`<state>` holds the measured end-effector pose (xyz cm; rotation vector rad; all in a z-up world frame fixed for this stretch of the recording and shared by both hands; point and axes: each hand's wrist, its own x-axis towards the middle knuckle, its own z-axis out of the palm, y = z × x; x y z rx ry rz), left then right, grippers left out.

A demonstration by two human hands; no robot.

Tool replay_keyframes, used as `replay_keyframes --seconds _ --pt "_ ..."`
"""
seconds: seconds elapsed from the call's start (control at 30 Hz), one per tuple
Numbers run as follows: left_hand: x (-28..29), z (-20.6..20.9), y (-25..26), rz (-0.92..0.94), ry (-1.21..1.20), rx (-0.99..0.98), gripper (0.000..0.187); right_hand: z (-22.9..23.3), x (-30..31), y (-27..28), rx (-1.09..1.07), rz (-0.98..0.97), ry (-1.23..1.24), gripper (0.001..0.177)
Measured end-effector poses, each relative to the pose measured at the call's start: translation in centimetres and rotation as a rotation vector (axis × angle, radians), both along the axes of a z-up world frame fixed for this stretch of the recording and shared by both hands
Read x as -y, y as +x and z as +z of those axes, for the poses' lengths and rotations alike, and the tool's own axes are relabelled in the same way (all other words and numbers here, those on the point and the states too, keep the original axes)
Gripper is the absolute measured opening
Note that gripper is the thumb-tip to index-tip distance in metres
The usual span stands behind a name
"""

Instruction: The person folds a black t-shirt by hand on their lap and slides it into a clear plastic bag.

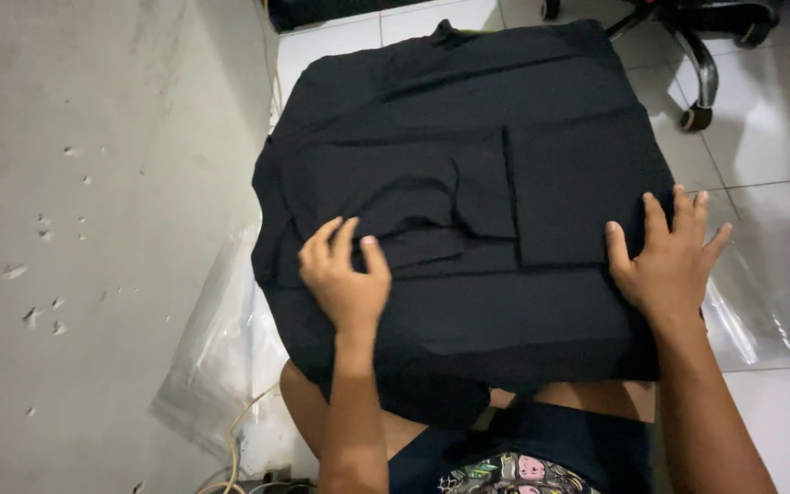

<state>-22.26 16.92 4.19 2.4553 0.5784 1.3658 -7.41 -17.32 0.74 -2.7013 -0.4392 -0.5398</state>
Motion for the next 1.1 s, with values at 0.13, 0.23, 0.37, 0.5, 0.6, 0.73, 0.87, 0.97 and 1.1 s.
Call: replay_keyframes --seconds 0.13,0.23,0.37,0.5,0.6,0.73,0.87,0.97,1.1 --pt "-3.3 -0.9 -2.3 0.207 -0.039 -0.097 0.029 0.2 -2.7 -0.3 0.331 0.164 0.028 0.028" --pt "-4.7 -1.4 -2.5 0.202 -0.125 -0.163 0.031 -0.2 -7.1 0.0 0.262 0.295 0.18 0.016" --pt "-5.0 -1.8 -2.5 0.233 -0.124 -0.268 0.027 0.9 -12.9 -0.9 0.051 0.389 0.178 0.025" --pt "-4.9 -0.5 -2.4 0.248 -0.215 -0.332 0.021 2.4 -15.7 -1.1 -0.153 0.37 0.226 0.025" --pt "-5.1 0.0 -2.1 0.238 -0.255 -0.338 0.016 1.7 -15.4 -0.5 -0.172 0.356 0.301 0.019" --pt "-5.5 0.6 -1.6 0.204 -0.269 -0.329 0.012 0.9 -15.0 -0.4 -0.16 0.359 0.333 0.015" --pt "-6.6 0.8 -1.8 0.213 -0.29 -0.394 0.011 0.8 -14.4 0.5 -0.174 0.335 0.434 0.006" --pt "-6.8 1.7 -2.4 0.243 -0.275 -0.524 0.008 1.5 -13.4 0.8 -0.224 0.351 0.43 0.009" --pt "-6.5 2.5 -2.6 0.238 -0.247 -0.645 0.009 2.8 -13.0 0.2 -0.25 0.398 0.274 0.008"
